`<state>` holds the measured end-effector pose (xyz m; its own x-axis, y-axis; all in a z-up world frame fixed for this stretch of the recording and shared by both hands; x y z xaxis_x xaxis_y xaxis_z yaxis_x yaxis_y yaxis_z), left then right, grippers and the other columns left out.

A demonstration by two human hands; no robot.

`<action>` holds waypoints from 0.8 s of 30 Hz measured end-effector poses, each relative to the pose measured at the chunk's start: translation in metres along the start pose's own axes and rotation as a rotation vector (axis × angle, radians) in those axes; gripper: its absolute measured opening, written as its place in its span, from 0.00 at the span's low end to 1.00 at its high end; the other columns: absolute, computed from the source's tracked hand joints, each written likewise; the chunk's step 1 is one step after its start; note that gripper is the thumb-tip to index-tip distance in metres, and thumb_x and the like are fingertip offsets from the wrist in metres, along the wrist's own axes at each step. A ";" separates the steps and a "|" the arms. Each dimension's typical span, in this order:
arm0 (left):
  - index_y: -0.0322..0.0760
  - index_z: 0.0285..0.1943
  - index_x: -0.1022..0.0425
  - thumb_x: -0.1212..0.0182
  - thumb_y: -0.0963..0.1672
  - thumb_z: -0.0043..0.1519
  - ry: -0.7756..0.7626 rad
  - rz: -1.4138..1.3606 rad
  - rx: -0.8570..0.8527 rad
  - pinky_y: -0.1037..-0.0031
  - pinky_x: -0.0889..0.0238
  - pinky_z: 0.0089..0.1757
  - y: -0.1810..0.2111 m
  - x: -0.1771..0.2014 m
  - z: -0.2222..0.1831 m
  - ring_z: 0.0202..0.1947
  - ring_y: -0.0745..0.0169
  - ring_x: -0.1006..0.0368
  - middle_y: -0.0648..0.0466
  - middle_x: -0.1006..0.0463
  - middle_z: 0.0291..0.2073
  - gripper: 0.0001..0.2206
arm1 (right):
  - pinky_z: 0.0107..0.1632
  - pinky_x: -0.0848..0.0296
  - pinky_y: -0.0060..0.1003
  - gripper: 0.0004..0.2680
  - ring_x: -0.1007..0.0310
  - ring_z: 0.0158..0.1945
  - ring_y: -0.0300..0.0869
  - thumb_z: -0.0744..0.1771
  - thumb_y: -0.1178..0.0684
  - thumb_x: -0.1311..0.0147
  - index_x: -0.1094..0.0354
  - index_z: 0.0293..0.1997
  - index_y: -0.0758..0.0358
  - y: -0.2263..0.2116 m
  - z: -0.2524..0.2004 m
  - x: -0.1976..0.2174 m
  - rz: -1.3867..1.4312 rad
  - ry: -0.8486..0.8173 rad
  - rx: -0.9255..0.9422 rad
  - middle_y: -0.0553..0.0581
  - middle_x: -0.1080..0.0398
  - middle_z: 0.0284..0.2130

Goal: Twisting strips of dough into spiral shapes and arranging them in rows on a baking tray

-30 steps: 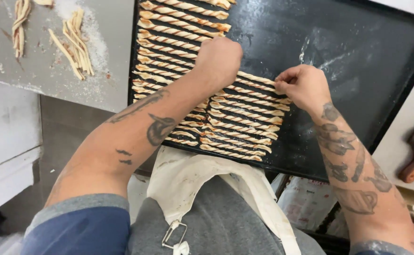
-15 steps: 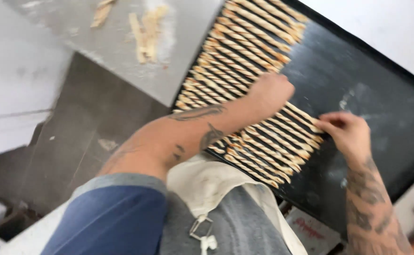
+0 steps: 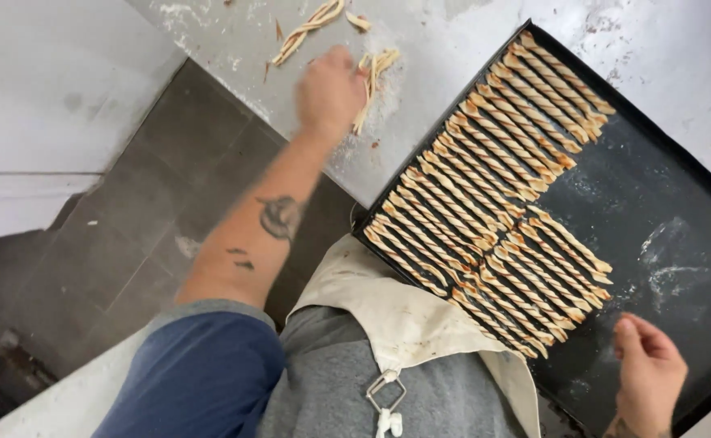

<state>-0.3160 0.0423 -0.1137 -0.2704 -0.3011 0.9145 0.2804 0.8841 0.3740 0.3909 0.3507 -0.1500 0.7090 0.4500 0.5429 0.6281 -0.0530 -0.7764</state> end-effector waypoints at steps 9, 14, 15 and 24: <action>0.52 0.39 0.27 0.30 0.47 0.67 -0.356 -0.429 -0.027 0.69 0.24 0.45 -0.031 0.015 0.036 0.38 0.70 0.23 0.65 0.19 0.35 0.08 | 0.51 0.30 0.30 0.10 0.31 0.46 0.32 0.79 0.55 0.38 0.21 0.69 0.68 -0.125 -0.083 -0.105 0.053 -0.051 -0.055 0.53 0.20 0.52; 0.40 0.55 0.20 0.14 0.37 0.63 -0.533 -1.128 -0.302 0.78 0.15 0.50 0.010 0.042 -0.017 0.43 0.72 0.13 0.57 0.12 0.42 0.18 | 0.61 0.18 0.42 0.09 0.16 0.57 0.47 0.73 0.60 0.33 0.17 0.61 0.67 -0.188 -0.080 -0.191 0.062 -0.177 0.085 0.63 0.16 0.55; 0.36 0.67 0.19 0.10 0.38 0.59 -0.541 -1.259 -0.365 0.78 0.16 0.53 0.022 0.048 -0.030 0.47 0.73 0.12 0.58 0.11 0.44 0.27 | 0.61 0.15 0.46 0.10 0.12 0.58 0.52 0.70 0.64 0.28 0.15 0.59 0.66 -0.200 -0.075 -0.211 0.121 -0.224 0.217 0.66 0.16 0.54; 0.28 0.63 0.17 0.19 0.39 0.66 -0.632 -1.579 -0.365 0.63 0.14 0.56 0.093 0.065 -0.154 0.53 0.48 0.10 0.35 0.10 0.52 0.18 | 0.58 0.11 0.47 0.16 0.10 0.54 0.51 0.68 0.68 0.26 0.23 0.63 0.73 -0.335 -0.117 -0.288 0.470 -0.203 0.561 0.62 0.21 0.49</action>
<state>-0.1655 0.0495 0.0049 -0.7292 -0.4693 -0.4981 -0.4345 -0.2449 0.8667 0.0136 0.1340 -0.0090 0.7550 0.6499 0.0872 -0.0214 0.1573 -0.9873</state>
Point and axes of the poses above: each hand's wrist, its own z-axis towards the middle knuckle, its own x-axis out of the back of the hand, y = z × x, the point moved 9 cm from there along z, towards the middle knuckle
